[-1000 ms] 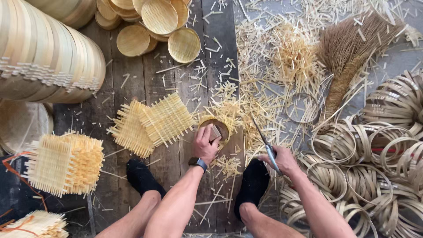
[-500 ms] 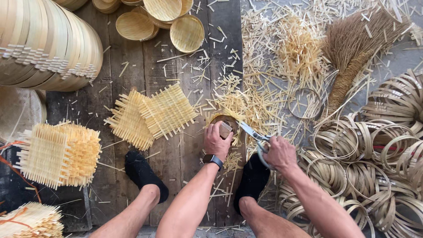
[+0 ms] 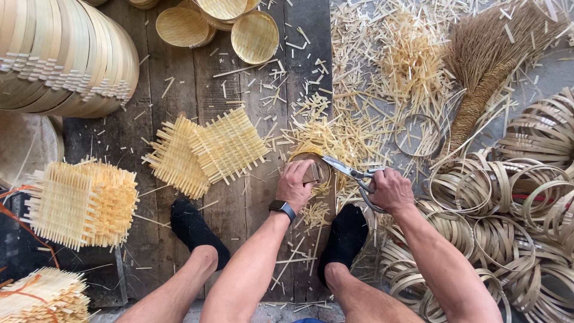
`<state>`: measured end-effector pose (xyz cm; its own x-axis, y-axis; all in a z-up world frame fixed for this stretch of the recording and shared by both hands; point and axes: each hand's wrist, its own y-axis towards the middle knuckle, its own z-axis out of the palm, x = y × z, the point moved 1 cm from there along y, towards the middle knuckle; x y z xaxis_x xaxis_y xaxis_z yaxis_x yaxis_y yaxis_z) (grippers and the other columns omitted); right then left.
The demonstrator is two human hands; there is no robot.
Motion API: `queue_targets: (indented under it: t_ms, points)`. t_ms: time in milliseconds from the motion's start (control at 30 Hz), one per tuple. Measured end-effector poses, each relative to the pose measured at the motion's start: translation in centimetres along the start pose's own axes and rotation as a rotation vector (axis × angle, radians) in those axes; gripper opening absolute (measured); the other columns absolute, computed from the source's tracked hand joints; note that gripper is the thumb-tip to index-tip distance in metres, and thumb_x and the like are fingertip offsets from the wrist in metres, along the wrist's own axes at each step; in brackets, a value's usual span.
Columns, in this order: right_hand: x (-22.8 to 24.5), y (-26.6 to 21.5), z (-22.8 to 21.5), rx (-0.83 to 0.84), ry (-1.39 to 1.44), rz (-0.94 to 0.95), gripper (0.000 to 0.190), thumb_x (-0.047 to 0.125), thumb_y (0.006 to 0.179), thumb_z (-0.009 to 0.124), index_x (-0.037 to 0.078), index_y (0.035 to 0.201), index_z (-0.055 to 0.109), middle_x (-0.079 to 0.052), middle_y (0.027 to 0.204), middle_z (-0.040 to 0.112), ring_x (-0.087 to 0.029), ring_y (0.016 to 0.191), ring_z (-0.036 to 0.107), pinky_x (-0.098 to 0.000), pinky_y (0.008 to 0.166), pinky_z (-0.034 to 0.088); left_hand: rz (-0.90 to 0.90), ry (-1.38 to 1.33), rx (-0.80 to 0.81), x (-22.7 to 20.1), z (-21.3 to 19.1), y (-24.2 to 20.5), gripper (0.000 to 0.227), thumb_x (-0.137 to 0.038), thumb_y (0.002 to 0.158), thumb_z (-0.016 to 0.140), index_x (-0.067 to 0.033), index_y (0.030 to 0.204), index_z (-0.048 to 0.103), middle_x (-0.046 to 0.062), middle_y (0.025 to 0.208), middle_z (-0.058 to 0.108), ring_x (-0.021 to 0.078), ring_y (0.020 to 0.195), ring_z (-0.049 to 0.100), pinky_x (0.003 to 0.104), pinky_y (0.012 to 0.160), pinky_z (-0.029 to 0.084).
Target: The person weaves thin bamboo strips into small circular baskets. They use shears to trim the edges of the woven pieces and place the finished baskets into a stack. The workspace is cluttered with bamboo scraps and finished items.
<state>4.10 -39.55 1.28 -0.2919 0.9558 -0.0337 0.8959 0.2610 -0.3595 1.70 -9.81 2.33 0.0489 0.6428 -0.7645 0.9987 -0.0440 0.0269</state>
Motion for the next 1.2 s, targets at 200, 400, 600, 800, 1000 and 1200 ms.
queue_targets:
  t_ms: [200, 400, 600, 800, 1000, 1200]
  points:
    - [3.1, 0.7, -1.8, -0.359, 0.061, -0.113, 0.051, 0.047, 0.069, 0.072, -0.002, 0.080, 0.065, -0.014, 0.072, 0.061, -0.024, 0.060, 0.057, -0.0379, 0.052, 0.051, 0.097, 0.099, 0.098, 0.7, 1.0, 0.1, 0.066, 0.011, 0.071, 0.067, -0.0138, 0.132, 0.063, 0.009, 0.129, 0.065, 0.0303, 0.125, 0.061, 0.038, 0.112, 0.050]
    - [0.5, 0.3, 0.2, -0.080, 0.033, -0.026, 0.036, 0.040, 0.085, 0.067, 0.004, 0.091, 0.065, -0.012, 0.086, 0.062, -0.021, 0.074, 0.060, -0.0358, 0.062, 0.052, -0.143, -0.034, -0.068, -2.9, -0.2, -0.2, 0.078, -0.002, 0.063, 0.084, -0.0043, 0.134, 0.052, 0.026, 0.119, 0.055, 0.0417, 0.112, 0.055, 0.048, 0.097, 0.046]
    - [3.2, 0.8, -2.0, -0.275, 0.056, -0.113, 0.052, 0.048, 0.073, 0.071, -0.002, 0.088, 0.064, -0.014, 0.078, 0.061, -0.024, 0.068, 0.058, -0.0367, 0.062, 0.052, -0.146, -0.077, -0.088, -2.0, 1.3, -0.9, 0.059, -0.010, 0.074, 0.087, -0.0044, 0.123, 0.055, 0.016, 0.119, 0.065, 0.0345, 0.115, 0.062, 0.043, 0.102, 0.050]
    - [-0.1, 0.8, 1.0, 0.006, -0.001, -0.028, 0.031, 0.036, 0.095, 0.061, 0.006, 0.097, 0.067, -0.011, 0.090, 0.062, -0.018, 0.073, 0.059, -0.0342, 0.059, 0.053, -0.016, -0.086, -0.002, -1.5, 0.1, -0.8, 0.055, -0.002, 0.073, 0.080, -0.0071, 0.123, 0.057, 0.015, 0.122, 0.066, 0.0349, 0.120, 0.061, 0.043, 0.105, 0.050]
    - [2.3, 1.1, -1.2, -0.246, 0.020, -0.150, 0.048, 0.043, 0.073, 0.071, -0.003, 0.088, 0.066, -0.016, 0.076, 0.065, -0.025, 0.065, 0.063, -0.0371, 0.057, 0.056, 0.061, -0.111, 0.189, -1.2, -0.9, 0.0, 0.053, 0.003, 0.073, 0.075, -0.0095, 0.122, 0.058, 0.014, 0.124, 0.066, 0.0338, 0.123, 0.062, 0.041, 0.108, 0.051]
    - [-0.6, 1.2, 0.4, -0.023, 0.019, -0.054, 0.022, 0.026, 0.094, 0.060, 0.006, 0.095, 0.067, -0.013, 0.087, 0.064, -0.020, 0.075, 0.063, -0.0355, 0.062, 0.055, 0.131, 0.243, 0.056, -2.7, -1.3, -0.3, 0.050, 0.002, 0.075, 0.077, -0.0142, 0.122, 0.067, 0.017, 0.131, 0.060, 0.0347, 0.125, 0.058, 0.041, 0.108, 0.051]
